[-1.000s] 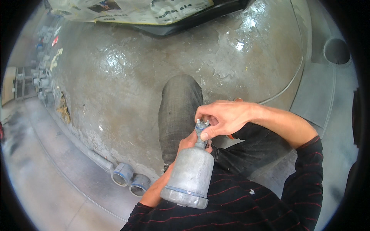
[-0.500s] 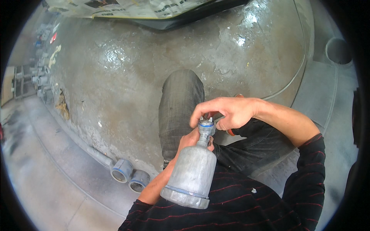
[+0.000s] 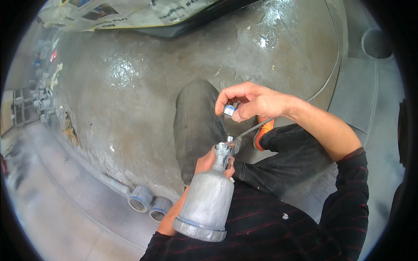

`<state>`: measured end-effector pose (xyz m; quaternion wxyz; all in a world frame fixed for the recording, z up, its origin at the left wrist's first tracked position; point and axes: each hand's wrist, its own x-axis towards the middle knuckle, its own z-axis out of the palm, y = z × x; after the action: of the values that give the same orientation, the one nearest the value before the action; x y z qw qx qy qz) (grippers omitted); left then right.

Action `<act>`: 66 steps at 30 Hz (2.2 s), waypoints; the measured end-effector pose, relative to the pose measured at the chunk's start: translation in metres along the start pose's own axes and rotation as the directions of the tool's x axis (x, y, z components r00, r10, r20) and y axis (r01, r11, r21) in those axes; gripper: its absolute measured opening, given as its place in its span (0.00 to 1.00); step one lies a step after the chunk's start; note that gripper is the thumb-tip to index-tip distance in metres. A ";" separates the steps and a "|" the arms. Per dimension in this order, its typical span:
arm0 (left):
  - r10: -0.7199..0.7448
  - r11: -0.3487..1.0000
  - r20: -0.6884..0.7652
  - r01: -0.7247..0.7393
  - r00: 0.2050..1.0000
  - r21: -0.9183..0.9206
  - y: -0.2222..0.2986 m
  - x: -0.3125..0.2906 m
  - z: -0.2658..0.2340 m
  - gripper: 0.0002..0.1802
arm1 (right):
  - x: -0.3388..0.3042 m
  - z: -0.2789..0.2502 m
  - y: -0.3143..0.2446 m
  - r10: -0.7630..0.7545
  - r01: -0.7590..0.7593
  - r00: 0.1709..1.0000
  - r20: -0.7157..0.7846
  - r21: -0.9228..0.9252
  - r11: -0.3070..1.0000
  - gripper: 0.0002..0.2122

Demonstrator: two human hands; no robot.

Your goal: The person uses a spray gun to apply black paint to a car bumper that is masked with newspaper and tape. They move around the bumper to cover different areas, briefly pause to adjust the spray gun, and then continue painting until the end of the clip.

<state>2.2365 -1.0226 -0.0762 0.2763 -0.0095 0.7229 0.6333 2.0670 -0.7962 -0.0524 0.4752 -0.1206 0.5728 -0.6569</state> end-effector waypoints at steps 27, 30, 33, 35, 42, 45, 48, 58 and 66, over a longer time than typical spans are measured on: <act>0.011 0.973 0.050 -0.022 0.999 0.229 0.045 -0.005 -0.015 0.17 | -0.006 0.052 -0.004 -0.286 0.350 0.933 0.220 -0.748 0.564 0.10; -0.064 0.983 0.038 0.056 0.997 0.173 0.044 -0.002 -0.007 0.17 | -0.003 0.054 -0.006 -0.189 0.167 0.980 0.056 -0.749 0.641 0.13; -0.133 0.987 -0.095 0.141 0.986 0.080 0.039 0.002 0.005 0.21 | 0.002 0.030 -0.008 0.490 -0.485 0.871 -0.038 0.094 0.869 0.19; -0.227 0.973 -0.187 0.217 0.956 -0.073 0.035 0.006 0.011 0.25 | 0.008 0.017 -0.002 0.389 -0.339 0.921 -0.013 0.463 0.819 0.23; -0.267 0.963 -0.217 0.267 0.939 -0.029 0.030 0.006 0.010 0.30 | 0.004 -0.004 0.030 0.223 -0.163 0.975 -0.001 0.681 0.714 0.22; -0.257 0.962 -0.269 0.273 0.928 0.022 0.026 0.003 0.018 0.36 | 0.004 -0.002 0.037 0.185 -0.124 0.983 -0.006 0.722 0.680 0.20; -0.201 0.974 -0.302 0.224 0.932 0.044 0.017 0.002 0.021 0.40 | 0.006 -0.001 0.039 0.182 -0.117 0.983 -0.005 0.748 0.653 0.19; -0.722 0.426 0.015 0.462 0.691 -0.778 -0.017 0.010 0.009 0.50 | 0.019 0.007 0.051 0.126 -0.158 0.987 0.105 0.812 0.562 0.19; -0.655 0.493 -0.076 0.349 0.752 -0.797 -0.052 -0.013 0.001 0.47 | 0.027 0.020 0.053 0.095 -0.167 0.986 0.138 0.757 0.631 0.17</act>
<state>2.2670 -1.0362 -0.1185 0.2813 -0.4549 0.4014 0.7436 2.0929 -0.8239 -0.1019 0.5518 0.1059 0.2273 -0.7953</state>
